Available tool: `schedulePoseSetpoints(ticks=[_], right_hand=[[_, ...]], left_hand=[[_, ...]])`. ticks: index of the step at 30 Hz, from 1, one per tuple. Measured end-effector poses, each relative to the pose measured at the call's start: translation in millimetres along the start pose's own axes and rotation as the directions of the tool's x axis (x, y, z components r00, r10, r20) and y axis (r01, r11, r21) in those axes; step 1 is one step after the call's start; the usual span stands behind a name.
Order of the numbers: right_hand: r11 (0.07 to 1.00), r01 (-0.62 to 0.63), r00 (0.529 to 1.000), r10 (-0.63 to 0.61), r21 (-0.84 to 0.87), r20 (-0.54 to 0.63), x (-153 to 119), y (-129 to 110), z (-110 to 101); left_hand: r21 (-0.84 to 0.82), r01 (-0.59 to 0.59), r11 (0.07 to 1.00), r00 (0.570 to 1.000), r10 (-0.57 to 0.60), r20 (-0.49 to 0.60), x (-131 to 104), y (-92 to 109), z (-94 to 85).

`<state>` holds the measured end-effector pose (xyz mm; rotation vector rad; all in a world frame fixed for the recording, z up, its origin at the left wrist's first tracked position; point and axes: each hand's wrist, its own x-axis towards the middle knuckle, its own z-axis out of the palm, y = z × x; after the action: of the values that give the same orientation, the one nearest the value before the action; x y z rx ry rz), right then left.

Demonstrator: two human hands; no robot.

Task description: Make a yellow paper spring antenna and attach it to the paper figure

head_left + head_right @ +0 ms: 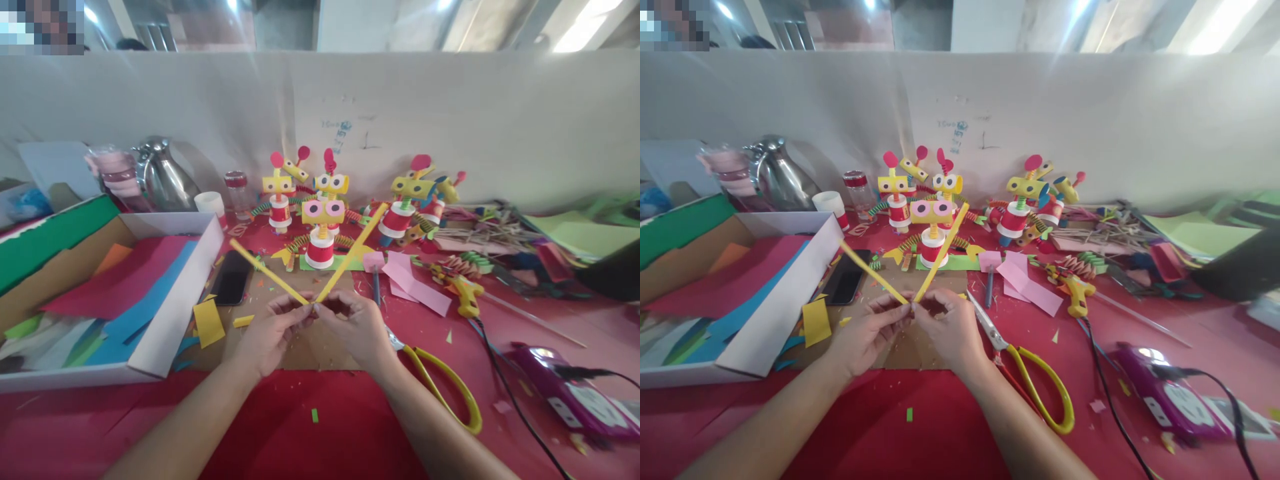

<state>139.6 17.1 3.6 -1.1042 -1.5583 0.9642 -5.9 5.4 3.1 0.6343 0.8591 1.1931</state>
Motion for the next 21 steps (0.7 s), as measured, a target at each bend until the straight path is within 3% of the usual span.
schedulePoseSetpoints(ticks=[5,10,16,21], right_hand=[[0.987,-0.056,0.998,0.052,0.154,0.031,0.6,-3.4,-2.2],[0.933,-0.116,0.991,0.084,0.341,0.108,2.4,-8.9,-4.9],[0.928,-0.136,0.989,0.105,0.346,0.107,3.7,-7.6,-7.3],[0.934,-0.118,0.991,0.09,0.339,0.096,1.9,-7.4,-8.6]], left_hand=[[0.029,0.022,0.999,0.999,-0.021,-0.033,0.3,2.9,2.6],[-0.066,0.042,0.997,0.999,-0.043,-0.007,1.0,-0.3,1.8],[-0.207,0.158,0.966,0.987,-0.148,0.062,2.2,-3.9,-2.1],[-0.26,0.113,0.959,0.993,-0.103,0.049,2.9,-4.7,-1.7]])
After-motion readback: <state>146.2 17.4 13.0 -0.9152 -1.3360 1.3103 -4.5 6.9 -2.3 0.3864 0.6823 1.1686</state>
